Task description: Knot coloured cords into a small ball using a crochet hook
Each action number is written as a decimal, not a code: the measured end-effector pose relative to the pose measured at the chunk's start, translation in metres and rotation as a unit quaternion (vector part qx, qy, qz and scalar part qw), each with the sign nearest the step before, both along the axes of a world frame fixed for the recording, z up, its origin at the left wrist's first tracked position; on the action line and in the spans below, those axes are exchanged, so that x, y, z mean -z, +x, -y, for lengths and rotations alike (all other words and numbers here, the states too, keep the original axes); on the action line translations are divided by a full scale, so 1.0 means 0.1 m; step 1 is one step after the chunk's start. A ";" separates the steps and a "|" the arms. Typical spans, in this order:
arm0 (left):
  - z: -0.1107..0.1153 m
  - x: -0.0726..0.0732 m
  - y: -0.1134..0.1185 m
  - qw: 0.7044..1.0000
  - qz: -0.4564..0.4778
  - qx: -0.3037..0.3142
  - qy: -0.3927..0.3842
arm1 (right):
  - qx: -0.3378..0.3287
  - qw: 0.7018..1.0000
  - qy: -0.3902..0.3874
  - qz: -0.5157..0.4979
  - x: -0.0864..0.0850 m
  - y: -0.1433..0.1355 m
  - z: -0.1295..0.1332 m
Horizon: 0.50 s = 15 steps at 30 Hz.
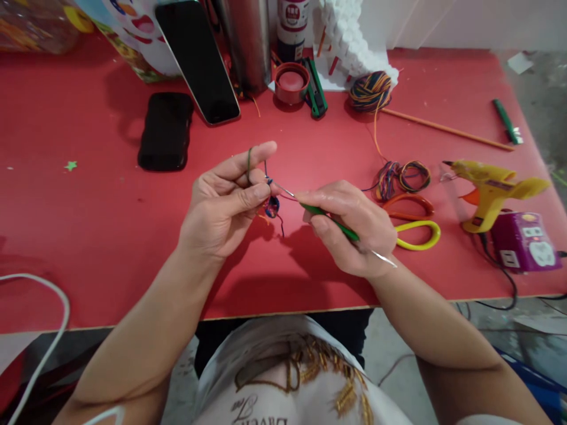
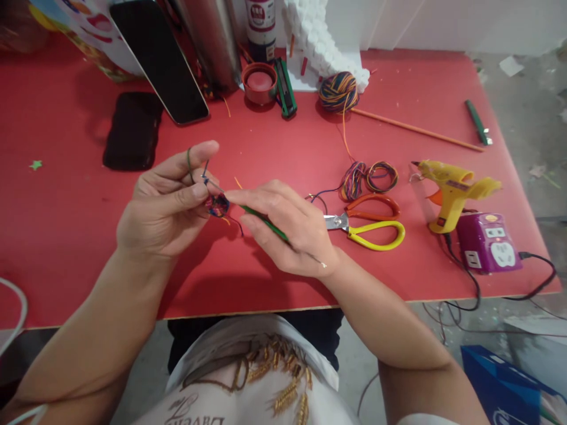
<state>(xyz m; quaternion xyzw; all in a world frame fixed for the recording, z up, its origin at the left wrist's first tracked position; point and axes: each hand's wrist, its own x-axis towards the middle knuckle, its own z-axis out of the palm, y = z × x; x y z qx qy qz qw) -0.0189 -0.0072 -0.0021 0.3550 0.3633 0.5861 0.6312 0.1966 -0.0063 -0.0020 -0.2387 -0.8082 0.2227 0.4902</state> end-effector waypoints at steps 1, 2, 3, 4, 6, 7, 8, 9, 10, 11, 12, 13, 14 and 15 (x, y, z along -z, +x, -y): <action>-0.01 -0.02 -0.01 1.000 -0.002 0.001 0.003 | 0.001 1.000 -0.013 -0.006 -0.01 0.01 -0.01; -0.01 -0.03 -0.01 1.000 -0.003 0.005 0.004 | 0.000 1.000 -0.028 -0.013 -0.01 0.03 -0.01; -0.01 -0.04 -0.01 1.000 -0.004 0.012 0.002 | -0.001 0.999 -0.043 -0.021 -0.02 0.04 -0.02; -0.01 -0.05 -0.02 1.000 -0.003 0.023 -0.003 | -0.003 0.998 -0.060 -0.029 -0.02 0.06 -0.03; 0.00 -0.06 -0.03 0.999 0.005 0.047 -0.019 | -0.008 0.995 -0.088 -0.040 -0.03 0.10 -0.04; 0.00 -0.06 -0.03 0.998 0.008 0.060 -0.028 | -0.013 0.994 -0.100 -0.044 -0.03 0.12 -0.05; 0.00 -0.06 -0.04 0.997 0.012 0.071 -0.037 | -0.021 0.993 -0.110 -0.048 -0.04 0.15 -0.06; 0.00 -0.06 -0.05 0.996 0.015 0.080 -0.043 | -0.031 0.991 -0.117 -0.055 -0.05 0.17 -0.07; 0.00 -0.05 -0.07 0.995 0.019 0.090 -0.049 | -0.042 0.989 -0.125 -0.064 -0.05 0.19 -0.08; 0.00 -0.05 -0.07 0.994 0.022 0.098 -0.052 | -0.053 0.987 -0.135 -0.074 -0.06 0.21 -0.09; 0.00 -0.04 -0.08 0.993 0.026 0.105 -0.054 | -0.062 0.984 -0.147 -0.084 -0.06 0.22 -0.09; 0.00 -0.04 -0.08 0.992 0.031 0.110 -0.053 | -0.070 0.979 -0.164 -0.095 -0.07 0.23 -0.10; 0.00 -0.03 -0.08 0.992 0.035 0.111 -0.051 | -0.079 0.974 -0.185 -0.107 -0.07 0.24 -0.10; 0.00 -0.03 -0.07 0.992 0.038 0.110 -0.049 | -0.090 0.966 -0.210 -0.121 -0.06 0.23 -0.10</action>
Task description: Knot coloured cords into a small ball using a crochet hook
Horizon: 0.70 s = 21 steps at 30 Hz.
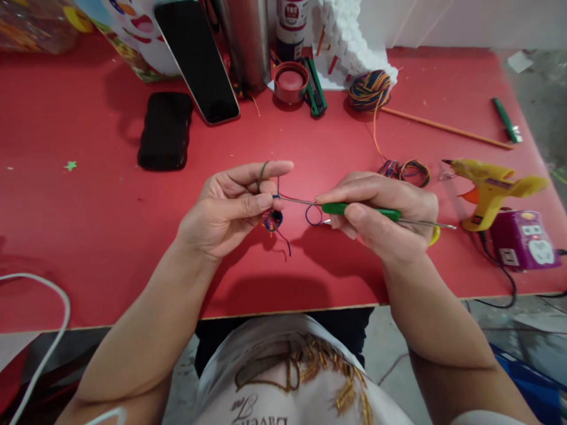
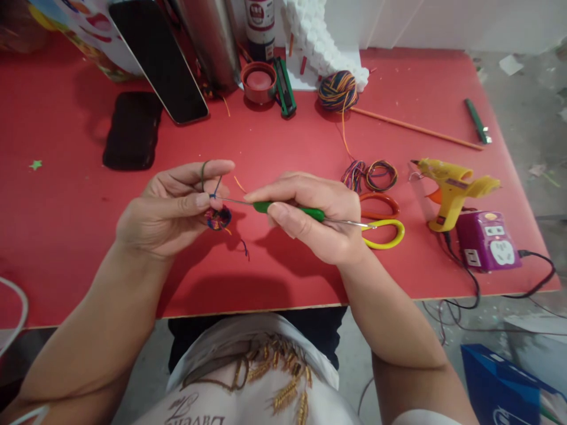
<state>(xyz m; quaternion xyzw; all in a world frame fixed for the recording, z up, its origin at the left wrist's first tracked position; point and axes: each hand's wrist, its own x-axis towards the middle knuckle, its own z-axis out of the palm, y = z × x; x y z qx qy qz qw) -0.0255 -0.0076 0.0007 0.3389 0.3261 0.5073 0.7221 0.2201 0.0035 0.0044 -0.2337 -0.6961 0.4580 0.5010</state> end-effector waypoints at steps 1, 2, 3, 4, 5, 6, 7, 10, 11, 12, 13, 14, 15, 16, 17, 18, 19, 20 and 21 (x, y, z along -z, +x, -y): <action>0.01 0.00 0.02 1.000 0.001 -0.005 0.002 | -0.014 0.999 -0.027 -0.019 0.01 -0.01 0.01; 0.01 0.00 0.04 1.000 0.000 -0.012 0.005 | -0.028 0.997 -0.054 -0.039 0.02 -0.03 0.01; 0.02 0.01 0.07 1.000 -0.004 -0.022 0.010 | -0.039 0.994 -0.082 -0.055 0.04 -0.05 0.03; 0.03 0.01 0.09 0.999 -0.009 -0.033 0.015 | -0.043 0.991 -0.109 -0.067 0.05 -0.07 0.04; 0.04 0.02 0.12 0.999 -0.012 -0.047 0.023 | -0.041 0.988 -0.133 -0.071 0.07 -0.10 0.06; 0.05 0.02 0.15 0.998 -0.015 -0.061 0.032 | -0.032 0.985 -0.156 -0.067 0.08 -0.13 0.08; 0.06 0.03 0.17 0.996 -0.019 -0.074 0.040 | -0.019 0.983 -0.175 -0.060 0.09 -0.15 0.10; 0.07 0.05 0.20 0.992 -0.042 -0.101 0.061 | 0.008 0.977 -0.204 -0.054 0.11 -0.21 0.13; 0.08 0.06 0.20 0.991 -0.050 -0.105 0.067 | 0.008 0.977 -0.206 -0.061 0.11 -0.22 0.14; 0.08 0.06 0.20 0.990 -0.056 -0.106 0.072 | 0.007 0.976 -0.205 -0.070 0.11 -0.23 0.14; 0.08 0.06 0.19 0.990 -0.060 -0.106 0.075 | 0.004 0.976 -0.203 -0.078 0.10 -0.23 0.14; 0.08 0.07 0.19 0.990 -0.062 -0.105 0.077 | 0.000 0.976 -0.200 -0.084 0.11 -0.23 0.13; 0.08 0.07 0.19 0.989 -0.062 -0.105 0.079 | -0.004 0.977 -0.197 -0.087 0.11 -0.23 0.13; 0.08 0.07 0.19 0.989 -0.061 -0.108 0.080 | -0.008 0.977 -0.193 -0.090 0.12 -0.23 0.12; 0.07 0.07 0.19 0.989 -0.058 -0.112 0.081 | -0.015 0.977 -0.188 -0.094 0.13 -0.22 0.11; 0.07 0.08 0.19 0.988 -0.055 -0.116 0.081 | -0.023 0.978 -0.182 -0.100 0.15 -0.22 0.10; 0.06 0.08 0.19 0.988 -0.052 -0.119 0.081 | -0.028 0.979 -0.176 -0.104 0.17 -0.22 0.09; 0.05 0.07 0.19 0.988 -0.052 -0.121 0.080 | -0.030 0.980 -0.170 -0.101 0.19 -0.22 0.08; 0.05 0.07 0.19 0.988 -0.055 -0.122 0.081 | -0.027 0.982 -0.166 -0.092 0.21 -0.21 0.07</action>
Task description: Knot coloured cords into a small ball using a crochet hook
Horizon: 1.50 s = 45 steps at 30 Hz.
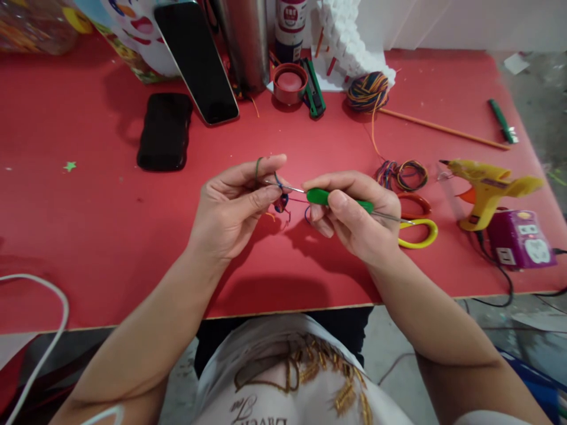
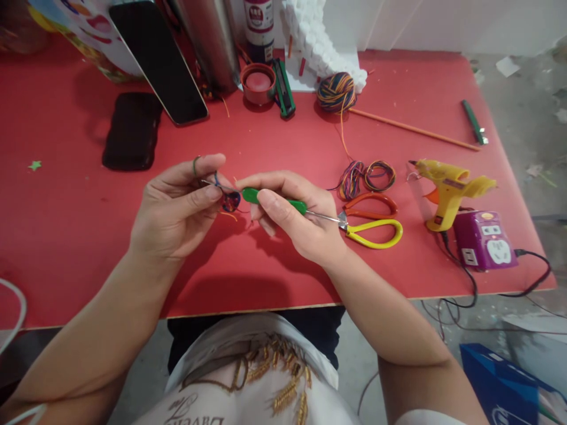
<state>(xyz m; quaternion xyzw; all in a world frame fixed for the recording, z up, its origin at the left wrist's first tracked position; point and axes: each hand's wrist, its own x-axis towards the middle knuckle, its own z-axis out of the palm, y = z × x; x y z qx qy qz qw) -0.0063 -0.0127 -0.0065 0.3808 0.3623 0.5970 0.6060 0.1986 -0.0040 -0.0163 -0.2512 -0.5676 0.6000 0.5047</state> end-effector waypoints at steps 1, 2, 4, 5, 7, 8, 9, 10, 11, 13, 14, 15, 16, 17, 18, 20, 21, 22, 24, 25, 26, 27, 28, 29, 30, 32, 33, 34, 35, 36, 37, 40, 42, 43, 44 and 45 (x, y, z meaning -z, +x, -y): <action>0.00 0.00 0.00 1.000 -0.006 -0.005 0.001 | 0.006 1.000 0.005 0.014 0.01 0.00 -0.01; 0.00 -0.01 0.00 1.000 -0.013 -0.013 0.005 | 0.016 0.999 0.009 0.030 0.02 0.00 -0.01; 0.01 -0.02 0.02 0.999 -0.028 -0.042 0.016 | 0.033 0.998 0.023 0.055 0.03 0.00 -0.01; 0.02 -0.02 0.03 0.997 -0.038 -0.058 0.019 | 0.040 0.997 0.036 0.062 0.03 0.00 -0.01; 0.05 -0.02 0.06 0.995 -0.060 -0.084 0.018 | 0.056 0.993 0.068 0.079 0.02 -0.01 0.01; 0.06 -0.01 0.07 0.993 -0.068 -0.093 0.015 | 0.067 0.990 0.086 0.093 0.01 -0.01 0.02; 0.07 0.00 0.09 0.992 -0.073 -0.102 0.013 | 0.080 0.985 0.105 0.110 0.01 -0.03 0.03; 0.08 0.02 0.10 0.991 -0.072 -0.108 0.013 | 0.096 0.979 0.126 0.130 0.01 -0.04 0.04; 0.08 0.03 0.11 0.992 -0.064 -0.110 0.013 | 0.115 0.970 0.150 0.151 0.01 -0.06 0.05; 0.08 0.06 0.12 0.995 -0.035 -0.091 0.003 | 0.145 0.949 0.207 0.186 0.02 -0.10 0.08; 0.07 0.07 0.12 0.997 -0.016 -0.074 -0.006 | 0.156 0.938 0.240 0.198 0.03 -0.12 0.09; 0.06 0.07 0.11 0.998 0.003 -0.057 -0.015 | 0.161 0.926 0.272 0.205 0.04 -0.14 0.10; 0.06 0.07 0.10 0.999 0.017 -0.042 -0.021 | 0.159 0.918 0.297 0.210 0.04 -0.15 0.11; 0.05 0.06 0.09 0.999 0.024 -0.033 -0.025 | 0.156 0.912 0.312 0.214 0.04 -0.15 0.11; 0.05 0.05 0.09 0.999 0.022 -0.031 -0.026 | 0.151 0.910 0.319 0.219 0.04 -0.15 0.11; 0.06 0.03 0.08 0.999 -0.006 -0.045 -0.026 | 0.141 0.912 0.316 0.222 0.02 -0.13 0.10; 0.07 0.02 0.08 0.998 -0.027 -0.060 -0.024 | 0.138 0.914 0.310 0.222 0.02 -0.12 0.10; 0.08 0.01 0.08 0.996 -0.049 -0.077 -0.022 | 0.141 0.916 0.307 0.216 0.01 -0.11 0.09; 0.10 0.01 0.10 0.991 -0.079 -0.109 -0.013 | 0.153 0.918 0.302 0.204 0.01 -0.11 0.09; 0.11 0.02 0.11 0.990 -0.084 -0.117 -0.008 | 0.160 0.919 0.299 0.203 0.02 -0.12 0.10; 0.11 0.02 0.12 0.990 -0.080 -0.119 -0.005 | 0.163 0.919 0.295 0.205 0.03 -0.13 0.11; 0.11 0.03 0.12 0.991 -0.069 -0.113 -0.004 | 0.165 0.918 0.293 0.208 0.04 -0.15 0.12; 0.11 0.03 0.13 0.994 -0.051 -0.101 -0.006 | 0.166 0.918 0.290 0.214 0.05 -0.16 0.13; 0.10 0.03 0.13 0.996 -0.029 -0.083 -0.010 | 0.165 0.916 0.289 0.222 0.06 -0.16 0.14; 0.08 0.03 0.12 0.998 -0.004 -0.060 -0.018 | 0.162 0.915 0.290 0.229 0.06 -0.17 0.14; 0.05 0.03 0.10 0.998 0.046 -0.016 -0.037 | 0.144 0.913 0.301 0.236 0.05 -0.15 0.14; 0.04 0.02 0.08 0.997 0.066 -0.003 -0.044 | 0.131 0.913 0.309 0.233 0.03 -0.13 0.12; 0.02 0.01 0.06 0.996 0.076 0.002 -0.047 | 0.115 0.913 0.319 0.228 0.01 -0.11 0.11; 0.01 -0.01 0.04 0.996 0.077 -0.002 -0.047 | 0.103 0.914 0.327 0.219 -0.01 -0.09 0.09; 0.01 -0.03 0.02 0.997 0.068 -0.009 -0.044 | 0.094 0.915 0.330 0.213 -0.04 -0.07 0.07; 0.00 -0.05 0.00 0.998 0.054 -0.018 -0.038 | 0.089 0.916 0.332 0.207 -0.07 -0.05 0.06; 0.00 -0.09 -0.05 0.999 0.029 -0.019 -0.025 | 0.088 0.920 0.326 0.200 -0.12 -0.01 0.04; -0.01 -0.11 -0.08 0.999 0.036 -0.010 -0.024 | 0.098 0.923 0.312 0.204 -0.13 0.01 0.04; -0.01 -0.11 -0.09 0.999 0.037 -0.005 -0.026 | 0.106 0.925 0.303 0.205 -0.13 0.02 0.04; -0.02 -0.11 -0.10 0.999 0.035 0.002 -0.030 | 0.112 0.927 0.292 0.206 -0.13 0.02 0.04; -0.02 -0.10 -0.11 0.999 0.030 0.011 -0.033 | 0.116 0.930 0.282 0.205 -0.13 0.03 0.04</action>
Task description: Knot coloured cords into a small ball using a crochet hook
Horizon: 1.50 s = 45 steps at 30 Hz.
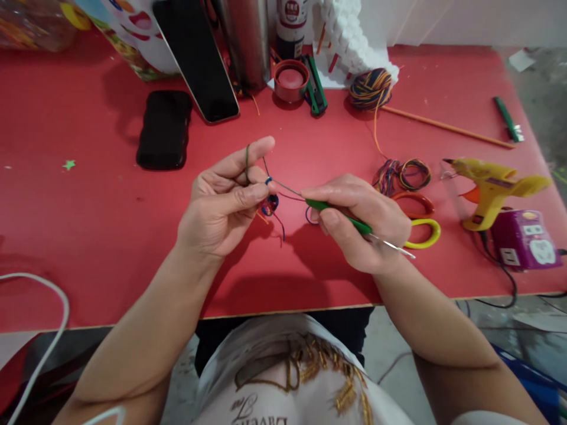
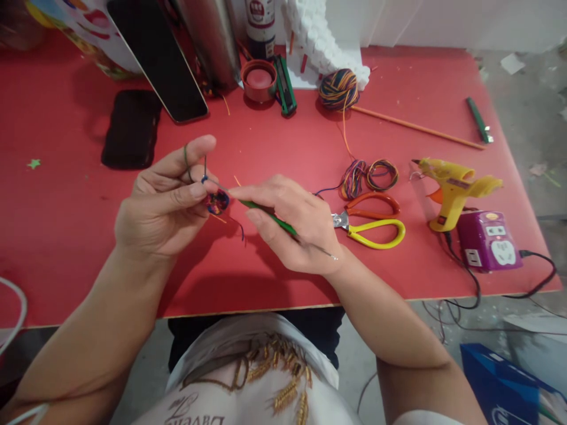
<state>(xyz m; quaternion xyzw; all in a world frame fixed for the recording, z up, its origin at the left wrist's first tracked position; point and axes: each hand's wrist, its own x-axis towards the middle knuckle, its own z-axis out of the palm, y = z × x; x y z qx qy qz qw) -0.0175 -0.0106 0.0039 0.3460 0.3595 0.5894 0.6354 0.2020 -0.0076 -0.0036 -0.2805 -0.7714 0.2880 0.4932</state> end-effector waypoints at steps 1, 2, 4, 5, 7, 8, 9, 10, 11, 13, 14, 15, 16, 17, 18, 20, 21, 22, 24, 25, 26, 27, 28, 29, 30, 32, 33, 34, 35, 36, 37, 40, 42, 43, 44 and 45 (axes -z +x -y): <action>0.00 0.00 -0.01 1.000 -0.008 0.009 -0.004 | 0.003 1.000 -0.007 -0.007 0.00 0.01 0.00; -0.01 0.01 -0.02 1.000 -0.017 0.018 -0.008 | 0.001 1.000 -0.016 -0.013 0.00 0.02 -0.01; -0.01 0.01 -0.03 0.999 -0.025 0.028 -0.019 | -0.008 0.999 -0.031 -0.024 -0.01 0.06 -0.03; -0.01 0.02 -0.04 0.999 -0.024 0.032 -0.025 | -0.014 0.999 -0.036 -0.028 -0.01 0.07 -0.04; -0.01 0.03 -0.04 0.998 -0.011 0.044 -0.032 | -0.033 0.998 -0.040 -0.040 -0.03 0.10 -0.06; -0.02 0.03 -0.04 0.998 -0.004 0.050 -0.033 | -0.042 0.997 -0.041 -0.044 -0.04 0.12 -0.07; -0.02 0.04 -0.04 0.998 -0.001 0.056 -0.033 | -0.050 0.997 -0.040 -0.047 -0.05 0.13 -0.07; -0.02 0.05 -0.04 0.998 -0.003 0.059 -0.033 | -0.054 0.997 -0.040 -0.048 -0.06 0.14 -0.08; -0.02 0.05 -0.05 0.997 -0.012 0.061 -0.034 | -0.055 0.997 -0.039 -0.045 -0.07 0.14 -0.08; -0.02 0.06 -0.05 0.997 -0.036 0.060 -0.036 | -0.049 0.998 -0.032 -0.036 -0.08 0.15 -0.09; -0.02 0.06 -0.06 0.996 -0.045 0.062 -0.037 | -0.048 0.998 -0.024 -0.033 -0.09 0.16 -0.10; -0.02 0.06 -0.06 0.996 -0.049 0.065 -0.038 | -0.050 0.998 -0.017 -0.031 -0.09 0.16 -0.11; -0.02 0.06 -0.06 0.996 -0.048 0.068 -0.038 | -0.053 0.998 -0.014 -0.028 -0.09 0.17 -0.12; -0.02 0.05 -0.06 0.996 -0.043 0.071 -0.040 | -0.060 0.998 -0.012 -0.030 -0.09 0.18 -0.13; -0.03 0.05 -0.06 0.996 -0.036 0.074 -0.041 | -0.067 0.997 -0.012 -0.037 -0.08 0.18 -0.14; -0.03 0.05 -0.05 0.996 -0.021 0.077 -0.039 | -0.081 0.995 -0.021 -0.059 -0.07 0.19 -0.15; -0.02 0.06 -0.04 0.996 -0.014 0.076 -0.035 | -0.089 0.993 -0.030 -0.074 -0.07 0.19 -0.15; -0.02 0.07 -0.03 0.997 -0.010 0.074 -0.027 | -0.096 0.991 -0.045 -0.086 -0.06 0.18 -0.14; -0.02 0.11 0.01 0.998 -0.004 0.062 0.000 | -0.095 0.985 -0.102 -0.104 -0.06 0.15 -0.10; -0.02 0.13 0.03 0.999 -0.006 0.051 0.016 | -0.092 0.980 -0.139 -0.111 -0.05 0.12 -0.08; -0.01 0.15 0.06 0.999 -0.009 0.039 0.035 | -0.083 0.973 -0.178 -0.121 -0.04 0.09 -0.06; -0.01 0.17 0.08 0.998 -0.018 0.028 0.047 | -0.083 0.965 -0.208 -0.137 -0.03 0.06 -0.04; 0.00 0.18 0.10 0.998 -0.029 0.020 0.057 | -0.084 0.956 -0.235 -0.156 -0.01 0.03 -0.02; 0.01 0.19 0.11 0.997 -0.039 0.016 0.063 | -0.082 0.946 -0.260 -0.175 0.00 0.00 -0.02; 0.02 0.19 0.12 0.997 -0.048 0.015 0.066 | -0.081 0.937 -0.280 -0.193 0.02 -0.02 -0.02; 0.04 0.17 0.14 0.995 -0.063 0.017 0.073 | -0.078 0.919 -0.313 -0.228 0.04 -0.05 -0.05; 0.05 0.16 0.14 0.994 -0.071 0.018 0.075 | -0.080 0.910 -0.326 -0.245 0.05 -0.06 -0.08; 0.06 0.14 0.14 0.994 -0.079 0.016 0.079 | -0.084 0.901 -0.337 -0.262 0.06 -0.07 -0.10; 0.06 0.14 0.14 0.993 -0.086 0.013 0.082 | -0.091 0.891 -0.348 -0.277 0.07 -0.07 -0.13; 0.06 0.13 0.14 0.992 -0.093 0.009 0.085 | -0.099 0.881 -0.361 -0.290 0.08 -0.08 -0.15; 0.06 0.13 0.14 0.991 -0.098 0.003 0.087 | -0.107 0.872 -0.373 -0.299 0.09 -0.09 -0.17; 0.03 0.15 0.13 0.989 -0.112 -0.017 0.092 | -0.131 0.849 -0.405 -0.313 0.11 -0.11 -0.19; 0.02 0.17 0.13 0.987 -0.124 -0.028 0.095 | -0.148 0.839 -0.417 -0.318 0.13 -0.12 -0.19; 0.01 0.18 0.12 0.986 -0.129 -0.032 0.098 | -0.155 0.835 -0.420 -0.320 0.13 -0.13 -0.19; 0.01 0.19 0.12 0.985 -0.132 -0.037 0.102 | -0.159 0.832 -0.423 -0.323 0.13 -0.14 -0.19; 0.00 0.20 0.12 0.984 -0.134 -0.040 0.106 | -0.160 0.829 -0.426 -0.324 0.13 -0.14 -0.19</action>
